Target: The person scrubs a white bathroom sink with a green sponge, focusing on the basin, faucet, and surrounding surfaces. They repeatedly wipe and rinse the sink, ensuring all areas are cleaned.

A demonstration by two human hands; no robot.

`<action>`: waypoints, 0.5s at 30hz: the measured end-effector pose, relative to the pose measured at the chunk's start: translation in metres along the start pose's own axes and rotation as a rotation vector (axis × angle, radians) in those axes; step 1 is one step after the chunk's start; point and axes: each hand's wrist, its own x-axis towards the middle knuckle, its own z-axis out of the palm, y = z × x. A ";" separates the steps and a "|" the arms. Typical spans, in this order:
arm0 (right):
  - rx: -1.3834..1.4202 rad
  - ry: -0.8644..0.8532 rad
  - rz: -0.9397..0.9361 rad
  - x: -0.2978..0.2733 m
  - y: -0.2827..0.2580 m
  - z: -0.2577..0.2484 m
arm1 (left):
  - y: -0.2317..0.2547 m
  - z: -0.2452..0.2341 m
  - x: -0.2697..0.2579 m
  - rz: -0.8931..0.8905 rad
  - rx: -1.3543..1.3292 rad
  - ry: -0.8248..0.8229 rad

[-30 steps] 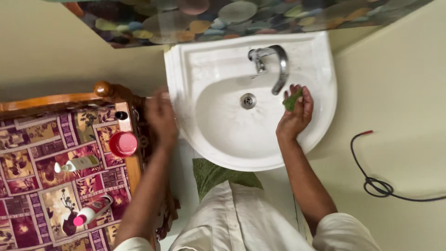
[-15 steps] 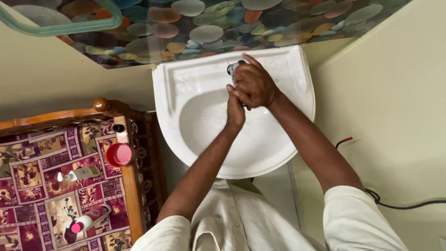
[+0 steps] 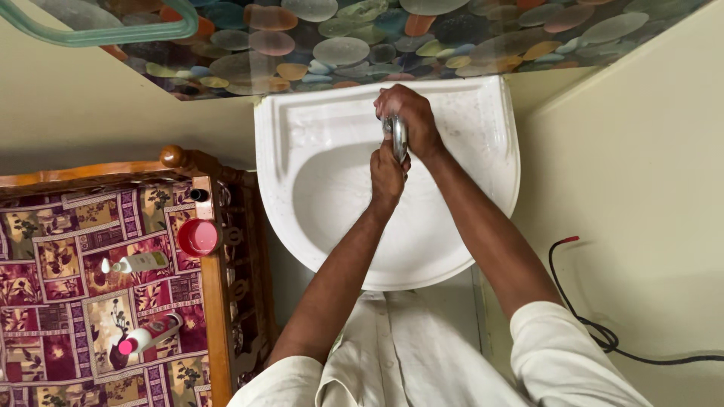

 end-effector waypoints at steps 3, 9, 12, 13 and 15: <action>-0.371 -0.047 -0.270 -0.015 -0.027 0.008 | -0.030 -0.002 0.018 -0.123 -0.188 0.051; -0.803 0.007 -0.555 -0.054 -0.020 0.029 | -0.055 -0.031 0.027 0.056 -0.230 -0.167; -0.675 0.161 -0.497 -0.077 -0.006 0.045 | -0.030 -0.049 0.039 0.047 -0.318 -0.043; -0.589 0.235 -0.455 -0.086 -0.001 0.054 | -0.017 -0.051 0.040 0.060 -0.308 -0.046; -0.578 0.357 -0.299 -0.098 0.005 0.070 | 0.012 -0.052 0.040 0.085 -0.285 -0.051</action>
